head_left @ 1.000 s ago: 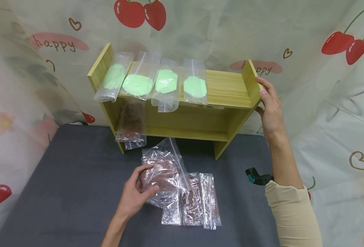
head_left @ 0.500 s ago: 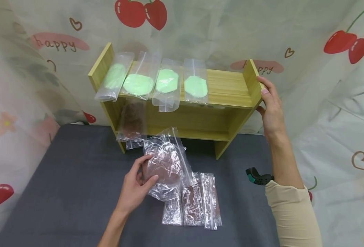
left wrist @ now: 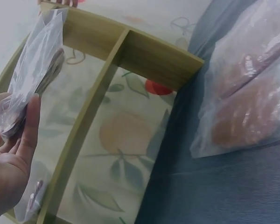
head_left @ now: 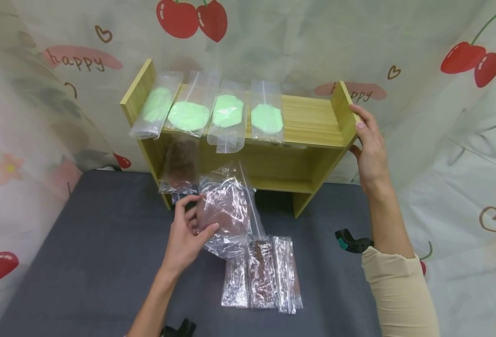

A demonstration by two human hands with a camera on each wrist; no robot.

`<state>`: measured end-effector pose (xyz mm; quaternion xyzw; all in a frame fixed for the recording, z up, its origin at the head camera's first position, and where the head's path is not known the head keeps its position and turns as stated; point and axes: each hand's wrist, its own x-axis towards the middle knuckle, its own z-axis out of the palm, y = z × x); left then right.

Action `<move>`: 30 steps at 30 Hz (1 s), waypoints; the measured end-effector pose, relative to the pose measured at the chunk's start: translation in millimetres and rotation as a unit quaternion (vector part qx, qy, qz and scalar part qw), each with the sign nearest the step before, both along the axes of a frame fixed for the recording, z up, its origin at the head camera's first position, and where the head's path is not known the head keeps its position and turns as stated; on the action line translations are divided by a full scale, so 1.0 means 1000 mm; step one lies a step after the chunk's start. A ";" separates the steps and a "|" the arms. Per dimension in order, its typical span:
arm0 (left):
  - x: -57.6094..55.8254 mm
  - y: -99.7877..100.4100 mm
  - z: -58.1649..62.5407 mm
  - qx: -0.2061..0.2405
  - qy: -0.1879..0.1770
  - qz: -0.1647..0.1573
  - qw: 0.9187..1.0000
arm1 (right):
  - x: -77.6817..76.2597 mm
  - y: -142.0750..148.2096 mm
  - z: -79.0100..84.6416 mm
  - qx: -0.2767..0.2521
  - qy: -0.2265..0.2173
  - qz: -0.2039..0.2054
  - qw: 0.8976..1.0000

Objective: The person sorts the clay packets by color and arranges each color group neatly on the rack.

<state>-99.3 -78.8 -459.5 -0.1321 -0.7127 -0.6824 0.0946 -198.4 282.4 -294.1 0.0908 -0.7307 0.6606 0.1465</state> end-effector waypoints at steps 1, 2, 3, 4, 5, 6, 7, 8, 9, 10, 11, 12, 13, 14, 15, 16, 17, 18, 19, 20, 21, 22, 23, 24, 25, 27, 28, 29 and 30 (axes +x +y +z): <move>-0.003 0.000 0.001 -0.001 0.000 0.003 1.000 | 0.000 0.000 0.000 0.000 0.000 0.000 1.000; -0.006 0.000 0.002 -0.001 -0.001 0.007 1.000 | 0.000 0.000 0.000 -0.001 0.000 0.000 1.000; -0.009 -0.001 0.003 -0.001 -0.004 0.013 1.000 | 0.000 0.000 0.000 0.000 0.000 0.000 1.000; -0.011 -0.001 0.004 -0.002 -0.006 0.017 1.000 | 0.000 0.000 0.000 -0.001 0.000 -0.001 1.000; -0.014 -0.001 0.006 0.003 -0.009 0.019 1.000 | 0.000 0.000 -0.001 -0.001 0.000 -0.001 1.000; -0.017 -0.002 0.008 0.004 -0.011 0.023 1.000 | 0.000 -0.001 -0.001 -0.001 0.000 0.000 1.000; -0.019 -0.002 0.011 0.006 -0.013 0.025 1.000 | 0.000 -0.001 -0.001 -0.003 0.000 0.000 1.000; -0.021 -0.002 0.015 0.006 -0.013 0.028 1.000 | -0.001 -0.001 -0.001 -0.003 0.001 0.000 1.000; -0.022 -0.002 0.019 0.007 -0.014 0.030 0.999 | -0.001 -0.001 -0.001 -0.003 0.001 0.000 1.000; -0.023 -0.002 0.023 0.006 -0.015 0.031 0.999 | -0.001 -0.001 -0.001 -0.003 0.002 0.000 1.000; -0.023 -0.002 0.027 0.004 -0.017 0.033 0.999 | -0.001 -0.001 -0.001 -0.003 0.002 0.001 1.000; -0.024 -0.002 0.031 0.002 -0.017 0.035 0.999 | -0.002 -0.001 -0.002 -0.004 0.003 0.000 1.000; -0.024 -0.001 0.036 0.000 -0.018 0.036 0.999 | -0.002 -0.001 -0.002 -0.004 0.004 -0.001 1.000; -0.025 -0.001 0.039 -0.002 -0.018 0.038 0.999 | -0.002 -0.001 -0.002 -0.003 0.006 -0.001 1.000; -0.026 0.000 0.041 -0.003 -0.020 0.040 0.999 | -0.002 -0.001 -0.002 -0.003 0.007 -0.001 1.000; -0.027 0.001 0.044 -0.004 -0.020 0.044 0.999 | -0.002 0.000 -0.002 -0.005 0.008 -0.002 1.000; -0.029 0.001 0.046 -0.004 -0.020 0.049 0.999 | -0.002 0.000 -0.002 -0.005 0.009 -0.002 1.000; -0.031 0.002 0.048 -0.004 -0.019 0.055 0.998 | -0.002 0.000 -0.002 -0.006 0.010 -0.003 1.000; -0.032 0.003 0.050 -0.005 -0.018 0.063 0.998 | -0.003 0.000 -0.002 -0.006 0.011 -0.003 1.000; -0.034 0.005 0.051 -0.005 -0.017 0.070 0.997 | -0.003 0.000 -0.002 -0.006 0.012 -0.003 1.000; -0.036 0.006 0.053 -0.003 -0.017 0.075 0.997 | -0.003 0.000 -0.002 -0.006 0.012 -0.002 1.000; -0.038 0.007 0.054 -0.001 -0.018 0.080 0.997 | -0.003 0.000 -0.002 -0.006 0.012 -0.003 1.000; -0.041 0.009 0.056 0.002 -0.017 0.084 0.996 | -0.003 0.000 -0.002 -0.006 0.012 -0.002 1.000; -0.043 0.010 0.057 0.007 -0.017 0.086 0.996 | -0.003 0.000 -0.002 -0.006 0.011 -0.002 1.000; -0.046 0.011 0.057 0.010 -0.016 0.088 0.996 | -0.003 0.000 -0.001 -0.006 0.011 -0.002 1.000; -0.050 0.014 0.057 0.013 -0.015 0.093 0.995 | -0.003 0.000 -0.001 -0.008 0.009 -0.002 1.000; -0.053 0.015 0.054 0.014 -0.015 0.097 0.995 | -0.003 0.000 -0.001 -0.009 0.009 -0.002 1.000; -0.056 0.016 0.051 0.016 -0.015 0.099 0.995 | -0.003 -0.001 -0.001 -0.010 0.008 -0.002 1.000; -0.059 0.017 0.047 0.014 -0.015 0.103 0.994 | -0.003 -0.001 -0.001 -0.010 0.007 -0.003 1.000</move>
